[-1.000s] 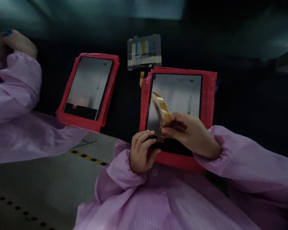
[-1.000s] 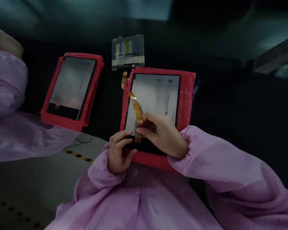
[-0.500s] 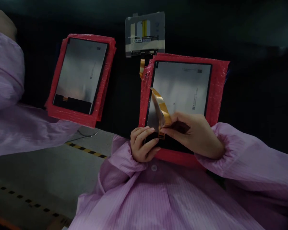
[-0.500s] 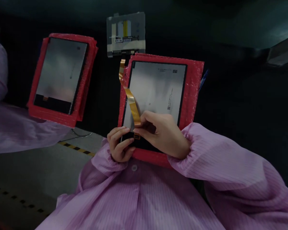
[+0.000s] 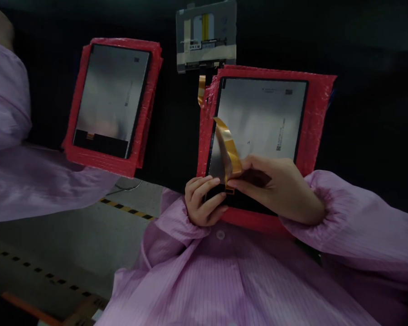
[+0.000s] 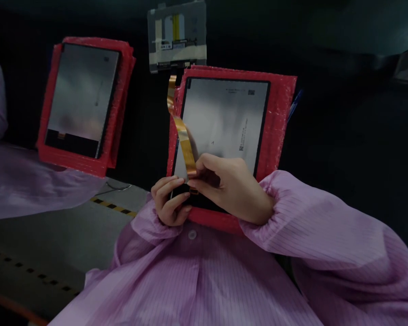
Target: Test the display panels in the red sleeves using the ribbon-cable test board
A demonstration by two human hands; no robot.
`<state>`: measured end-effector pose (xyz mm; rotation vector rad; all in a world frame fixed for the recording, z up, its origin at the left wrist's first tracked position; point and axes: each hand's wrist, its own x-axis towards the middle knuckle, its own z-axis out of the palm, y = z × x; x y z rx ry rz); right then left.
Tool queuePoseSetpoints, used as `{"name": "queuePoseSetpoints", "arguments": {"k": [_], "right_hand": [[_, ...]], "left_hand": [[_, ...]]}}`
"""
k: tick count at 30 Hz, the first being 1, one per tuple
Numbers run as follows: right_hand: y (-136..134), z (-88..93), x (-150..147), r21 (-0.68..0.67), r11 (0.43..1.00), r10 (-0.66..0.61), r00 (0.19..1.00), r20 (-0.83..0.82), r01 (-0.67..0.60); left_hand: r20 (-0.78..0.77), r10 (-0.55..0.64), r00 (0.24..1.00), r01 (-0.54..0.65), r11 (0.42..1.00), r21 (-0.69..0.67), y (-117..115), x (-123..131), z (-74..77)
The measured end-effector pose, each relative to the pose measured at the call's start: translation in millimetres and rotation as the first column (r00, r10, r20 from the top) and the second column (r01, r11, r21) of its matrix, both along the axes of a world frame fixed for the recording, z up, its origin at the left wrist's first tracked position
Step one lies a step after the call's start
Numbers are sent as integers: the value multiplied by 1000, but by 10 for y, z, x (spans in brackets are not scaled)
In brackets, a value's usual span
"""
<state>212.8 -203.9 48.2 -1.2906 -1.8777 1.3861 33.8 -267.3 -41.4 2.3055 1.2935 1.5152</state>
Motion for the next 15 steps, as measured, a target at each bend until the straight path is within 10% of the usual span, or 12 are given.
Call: {"name": "queuePoseSetpoints", "arguments": {"k": [15], "right_hand": [[-24, 61, 17, 189, 962, 157, 966, 205, -196]], "left_hand": [[-56, 31, 998, -30, 999, 23, 6, -1, -2]]}}
